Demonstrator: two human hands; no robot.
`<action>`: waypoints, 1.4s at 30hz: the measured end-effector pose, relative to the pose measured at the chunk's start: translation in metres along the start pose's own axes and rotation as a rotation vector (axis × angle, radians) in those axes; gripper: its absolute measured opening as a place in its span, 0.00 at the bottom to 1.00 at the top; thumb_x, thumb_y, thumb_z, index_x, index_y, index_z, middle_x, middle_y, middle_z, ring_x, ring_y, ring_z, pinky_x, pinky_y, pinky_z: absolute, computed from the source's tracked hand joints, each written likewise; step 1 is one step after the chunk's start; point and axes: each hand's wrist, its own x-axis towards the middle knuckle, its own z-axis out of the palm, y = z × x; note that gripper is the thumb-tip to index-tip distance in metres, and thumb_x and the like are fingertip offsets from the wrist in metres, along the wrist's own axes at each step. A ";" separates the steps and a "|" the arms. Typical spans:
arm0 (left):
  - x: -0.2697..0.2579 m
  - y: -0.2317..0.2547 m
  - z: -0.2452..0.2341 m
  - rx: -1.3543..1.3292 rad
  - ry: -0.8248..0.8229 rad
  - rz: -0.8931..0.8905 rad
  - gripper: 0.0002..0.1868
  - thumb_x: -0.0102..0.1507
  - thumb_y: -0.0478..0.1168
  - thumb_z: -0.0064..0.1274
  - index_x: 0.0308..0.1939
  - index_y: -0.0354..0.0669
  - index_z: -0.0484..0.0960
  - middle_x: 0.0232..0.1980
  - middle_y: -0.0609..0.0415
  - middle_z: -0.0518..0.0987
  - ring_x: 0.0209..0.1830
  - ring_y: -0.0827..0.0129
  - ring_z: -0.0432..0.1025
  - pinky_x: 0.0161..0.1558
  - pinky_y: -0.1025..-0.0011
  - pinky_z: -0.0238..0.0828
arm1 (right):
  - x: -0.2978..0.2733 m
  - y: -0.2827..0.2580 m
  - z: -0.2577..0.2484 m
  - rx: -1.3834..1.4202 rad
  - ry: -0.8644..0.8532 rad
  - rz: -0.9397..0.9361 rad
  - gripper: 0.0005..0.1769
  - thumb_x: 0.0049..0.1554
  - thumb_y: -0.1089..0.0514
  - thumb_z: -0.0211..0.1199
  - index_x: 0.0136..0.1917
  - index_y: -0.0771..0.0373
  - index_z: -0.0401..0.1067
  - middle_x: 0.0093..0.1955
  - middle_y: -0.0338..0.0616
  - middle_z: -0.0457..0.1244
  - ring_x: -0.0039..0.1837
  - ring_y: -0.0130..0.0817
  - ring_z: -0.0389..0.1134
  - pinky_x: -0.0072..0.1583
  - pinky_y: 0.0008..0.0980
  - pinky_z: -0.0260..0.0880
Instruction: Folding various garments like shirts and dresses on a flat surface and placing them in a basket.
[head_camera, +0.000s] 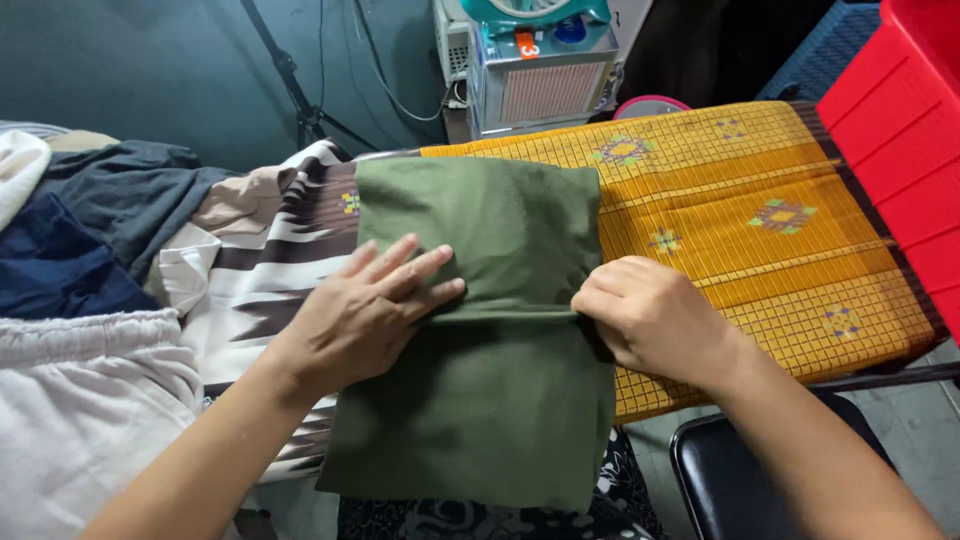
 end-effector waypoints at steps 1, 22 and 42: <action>-0.001 0.003 0.000 -0.003 0.000 0.002 0.42 0.50 0.44 0.58 0.71 0.65 0.72 0.79 0.53 0.64 0.74 0.45 0.62 0.64 0.45 0.64 | -0.001 0.000 0.003 0.000 -0.002 0.003 0.08 0.50 0.65 0.59 0.43 0.56 0.73 0.42 0.38 0.63 0.50 0.41 0.70 0.55 0.37 0.73; 0.028 -0.058 0.059 -0.156 0.037 -0.504 0.33 0.68 0.61 0.44 0.72 0.49 0.72 0.70 0.33 0.66 0.70 0.37 0.63 0.56 0.42 0.70 | 0.042 0.027 0.026 0.004 -0.483 0.834 0.52 0.61 0.25 0.47 0.86 0.55 0.40 0.83 0.68 0.39 0.84 0.64 0.37 0.75 0.74 0.40; -0.038 -0.028 0.018 -0.750 0.028 -0.841 0.37 0.52 0.37 0.53 0.68 0.61 0.72 0.70 0.57 0.76 0.68 0.65 0.70 0.66 0.74 0.59 | 0.151 0.075 0.070 0.267 0.112 0.244 0.29 0.49 0.65 0.58 0.63 0.49 0.75 0.46 0.51 0.65 0.49 0.53 0.69 0.51 0.42 0.67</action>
